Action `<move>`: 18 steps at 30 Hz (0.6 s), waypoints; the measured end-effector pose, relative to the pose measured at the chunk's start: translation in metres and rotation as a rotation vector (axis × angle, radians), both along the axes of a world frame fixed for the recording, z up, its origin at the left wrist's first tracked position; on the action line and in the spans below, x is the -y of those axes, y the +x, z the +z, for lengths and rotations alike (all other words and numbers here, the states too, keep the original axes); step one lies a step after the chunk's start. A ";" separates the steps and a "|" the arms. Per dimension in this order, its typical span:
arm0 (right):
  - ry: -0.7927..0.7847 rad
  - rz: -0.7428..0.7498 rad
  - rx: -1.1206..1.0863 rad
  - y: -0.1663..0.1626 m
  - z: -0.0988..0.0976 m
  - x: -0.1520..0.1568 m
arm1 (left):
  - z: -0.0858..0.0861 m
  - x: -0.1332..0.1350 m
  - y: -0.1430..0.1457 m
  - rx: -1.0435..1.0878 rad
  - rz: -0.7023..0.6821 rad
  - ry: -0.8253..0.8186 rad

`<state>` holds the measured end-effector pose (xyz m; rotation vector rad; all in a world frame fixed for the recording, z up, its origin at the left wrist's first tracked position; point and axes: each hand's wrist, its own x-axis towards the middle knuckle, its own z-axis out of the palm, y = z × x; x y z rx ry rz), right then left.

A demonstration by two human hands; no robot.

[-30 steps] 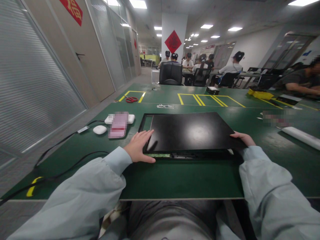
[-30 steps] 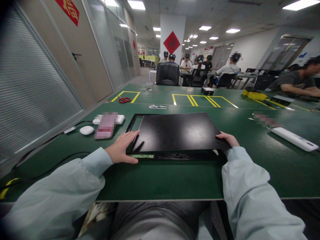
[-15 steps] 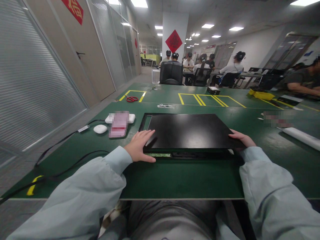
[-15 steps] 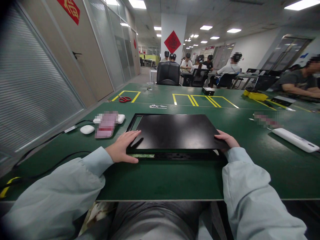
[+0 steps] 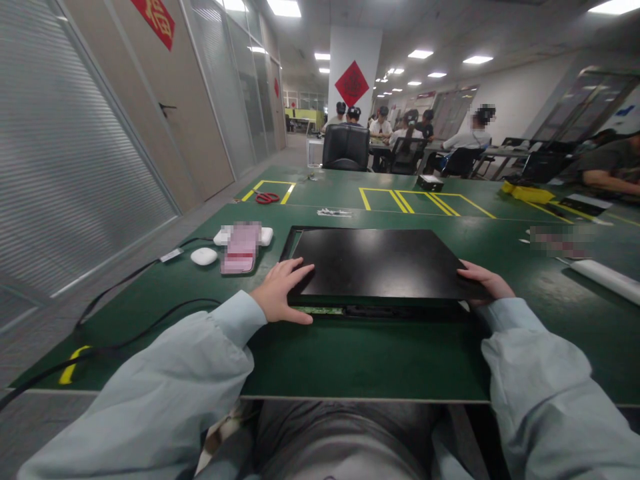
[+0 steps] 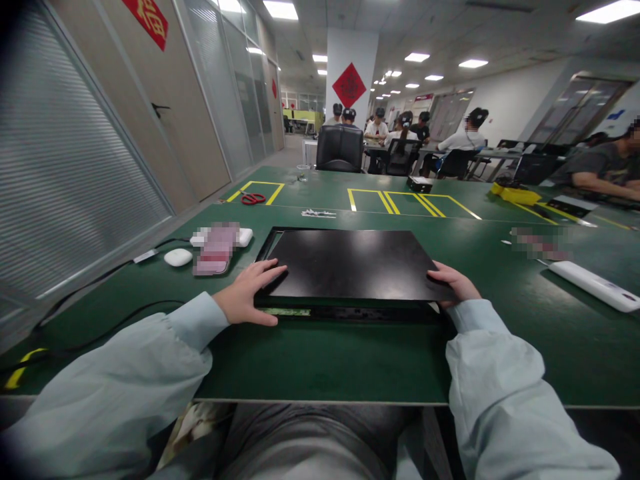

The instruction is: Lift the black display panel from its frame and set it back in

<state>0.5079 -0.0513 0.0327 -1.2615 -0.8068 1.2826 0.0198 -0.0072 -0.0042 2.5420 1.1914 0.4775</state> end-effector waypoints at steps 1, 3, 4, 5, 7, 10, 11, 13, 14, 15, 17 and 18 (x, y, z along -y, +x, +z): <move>0.000 -0.004 -0.002 -0.002 0.000 0.001 | 0.000 0.000 0.000 0.002 -0.001 0.000; -0.007 -0.013 -0.003 -0.005 0.000 0.003 | 0.000 0.000 0.000 0.002 -0.004 0.001; -0.010 -0.017 -0.001 -0.006 -0.001 0.003 | 0.000 0.001 0.000 -0.001 -0.005 0.002; -0.009 -0.019 0.003 -0.006 -0.001 0.003 | 0.000 0.001 0.000 -0.005 -0.005 0.004; 0.004 -0.012 0.015 -0.005 -0.002 0.001 | 0.000 0.000 0.001 -0.011 -0.008 0.011; 0.034 0.004 0.023 -0.005 -0.003 0.000 | -0.002 -0.002 0.002 -0.003 0.003 0.024; 0.037 0.002 0.020 -0.005 -0.003 0.000 | -0.003 -0.003 0.003 -0.001 0.014 0.027; 0.027 -0.008 0.014 -0.005 -0.004 0.000 | -0.004 -0.005 0.003 -0.003 0.030 0.031; 0.019 -0.012 0.015 -0.005 -0.004 0.000 | -0.005 -0.006 0.004 -0.004 0.029 0.036; 0.009 -0.012 0.016 -0.005 -0.004 0.000 | -0.006 -0.007 0.004 -0.002 0.024 0.043; -0.004 -0.009 0.015 -0.003 -0.005 0.000 | -0.007 -0.008 0.003 0.002 0.017 0.053; -0.007 -0.007 0.011 -0.003 -0.006 -0.001 | -0.008 -0.010 0.004 0.000 0.020 0.054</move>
